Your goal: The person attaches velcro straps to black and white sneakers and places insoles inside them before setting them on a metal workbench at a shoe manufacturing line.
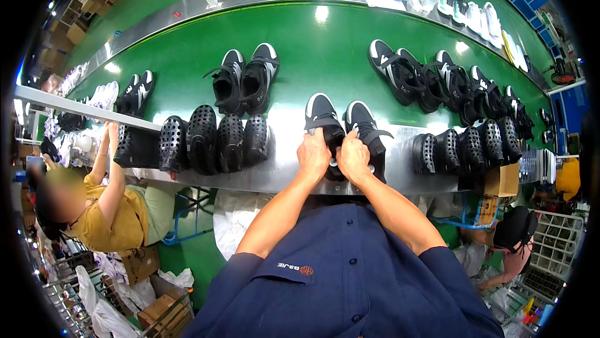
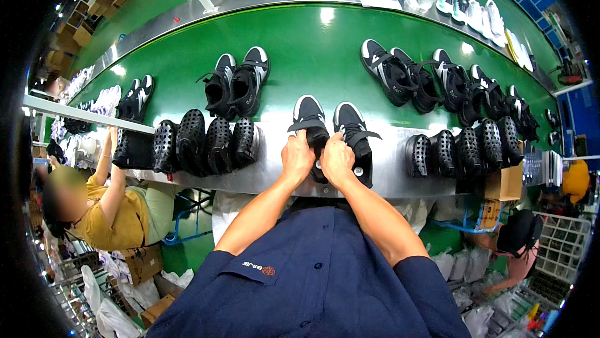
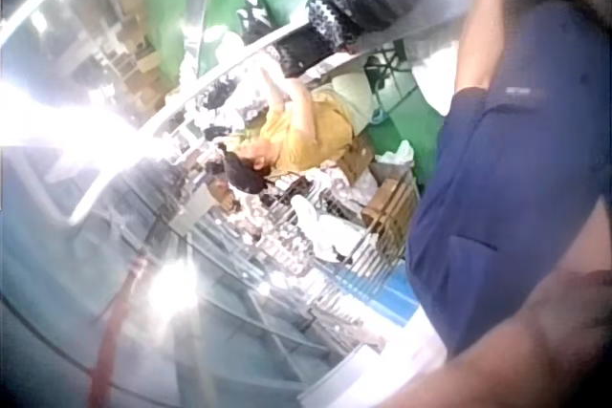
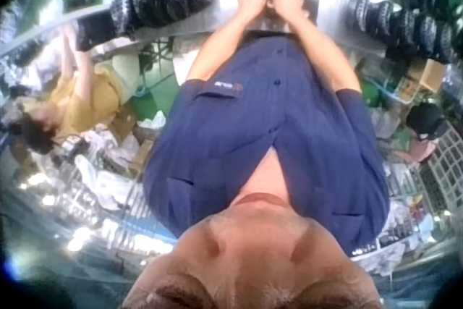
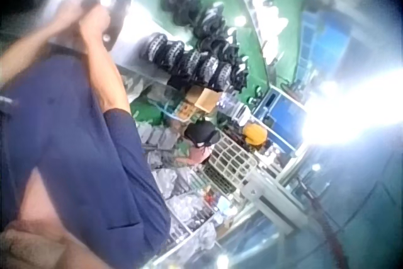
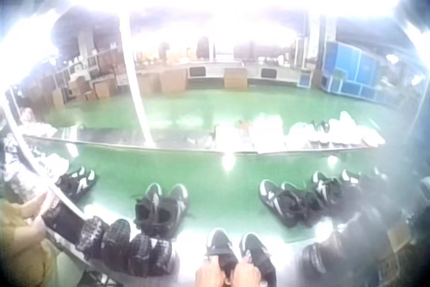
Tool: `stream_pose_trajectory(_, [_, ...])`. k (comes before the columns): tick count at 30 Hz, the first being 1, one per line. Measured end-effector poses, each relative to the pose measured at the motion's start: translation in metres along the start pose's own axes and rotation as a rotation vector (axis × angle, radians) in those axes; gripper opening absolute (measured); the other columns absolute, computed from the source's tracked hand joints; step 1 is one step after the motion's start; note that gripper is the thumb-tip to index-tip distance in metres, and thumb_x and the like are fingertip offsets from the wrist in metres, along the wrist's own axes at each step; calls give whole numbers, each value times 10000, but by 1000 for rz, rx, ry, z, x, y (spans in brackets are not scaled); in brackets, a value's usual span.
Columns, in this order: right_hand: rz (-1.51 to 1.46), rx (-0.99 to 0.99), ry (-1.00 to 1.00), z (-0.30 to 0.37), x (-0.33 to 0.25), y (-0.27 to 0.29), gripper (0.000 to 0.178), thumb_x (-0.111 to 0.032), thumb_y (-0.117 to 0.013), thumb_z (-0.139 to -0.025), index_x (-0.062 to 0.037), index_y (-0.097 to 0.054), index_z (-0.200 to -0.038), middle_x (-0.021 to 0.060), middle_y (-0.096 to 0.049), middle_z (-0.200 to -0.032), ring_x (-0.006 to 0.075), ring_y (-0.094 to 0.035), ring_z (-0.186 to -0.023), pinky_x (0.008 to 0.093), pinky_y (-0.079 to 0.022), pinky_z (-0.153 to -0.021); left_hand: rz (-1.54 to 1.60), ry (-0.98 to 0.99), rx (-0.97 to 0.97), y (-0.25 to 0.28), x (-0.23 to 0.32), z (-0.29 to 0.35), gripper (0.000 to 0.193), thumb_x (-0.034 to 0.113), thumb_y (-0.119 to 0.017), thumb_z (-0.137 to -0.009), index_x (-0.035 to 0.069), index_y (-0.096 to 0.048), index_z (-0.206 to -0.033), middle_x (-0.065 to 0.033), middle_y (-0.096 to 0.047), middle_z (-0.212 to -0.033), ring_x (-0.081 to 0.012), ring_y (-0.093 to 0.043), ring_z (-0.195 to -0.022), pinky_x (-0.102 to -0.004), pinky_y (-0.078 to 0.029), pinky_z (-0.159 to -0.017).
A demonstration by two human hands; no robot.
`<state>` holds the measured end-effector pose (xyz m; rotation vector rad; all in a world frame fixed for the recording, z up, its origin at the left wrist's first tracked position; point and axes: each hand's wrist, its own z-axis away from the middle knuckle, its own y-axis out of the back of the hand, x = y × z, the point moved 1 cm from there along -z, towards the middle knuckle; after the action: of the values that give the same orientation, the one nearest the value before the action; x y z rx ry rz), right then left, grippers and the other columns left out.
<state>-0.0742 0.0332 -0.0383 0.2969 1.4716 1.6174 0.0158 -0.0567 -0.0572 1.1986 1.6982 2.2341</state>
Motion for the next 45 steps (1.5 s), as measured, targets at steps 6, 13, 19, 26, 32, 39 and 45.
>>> stream_pose_trajectory(6, [-20,0,-150,-7,-5,4,460,-187,-752,-855,95,-554,-1160,282,-745,-968,456,-740,-957,496,-594,-874,95,18,22,7,-8,3,288,119,-733,-833,38,-638,-1092,-226,-661,-1034,-432,-690,-926,-517,-563,-789])
stream_pose_trajectory(13, [-434,-375,-336,14,-8,19,401,-217,-613,-948,177,-683,-958,314,-732,-843,408,-763,-721,459,-624,-758,20,-323,390,28,-19,34,178,58,-722,-786,89,-669,-953,-113,-581,-917,-329,-592,-904,-451,-486,-793])
stream_pose_trajectory(19, [-263,-228,-94,17,8,-15,442,-236,-600,-932,195,-691,-897,347,-708,-798,412,-747,-657,470,-614,-787,-29,-333,265,62,12,45,272,64,-788,-743,81,-672,-988,-111,-574,-939,-330,-578,-933,-452,-465,-811])
stream_pose_trajectory(26, [-332,-294,-117,23,-1,-8,404,-233,-606,-928,153,-712,-871,286,-726,-752,401,-758,-714,473,-610,-812,-39,-674,112,43,-11,17,197,60,-748,-754,90,-657,-926,-94,-561,-913,-326,-574,-907,-436,-482,-794])
stream_pose_trajectory(32, [-369,-378,-132,23,4,-12,378,-232,-612,-944,122,-727,-880,259,-734,-742,396,-768,-785,461,-605,-839,80,-327,50,69,-13,48,431,147,-766,-853,76,-628,-1256,-171,-652,-1081,-358,-644,-1020,-437,-537,-860])
stream_pose_trajectory(39, [-717,-515,-129,53,-14,-15,346,-182,-582,-992,153,-663,-1007,225,-738,-794,261,-745,-623,376,-603,-554,996,884,-429,37,-46,70,897,217,-771,-846,108,-303,-1604,-245,-603,-1360,-439,-657,-1077,-608,-587,-665])
stream_pose_trajectory(45, [-507,-858,-6,57,-3,78,308,-239,-712,-995,34,-692,-1137,55,-682,-817,115,-632,-595,263,-504,-491,686,606,-146,80,-66,104,775,71,-701,-723,111,-559,-1484,-253,-637,-1281,-360,-642,-1148,-381,-497,-1025])
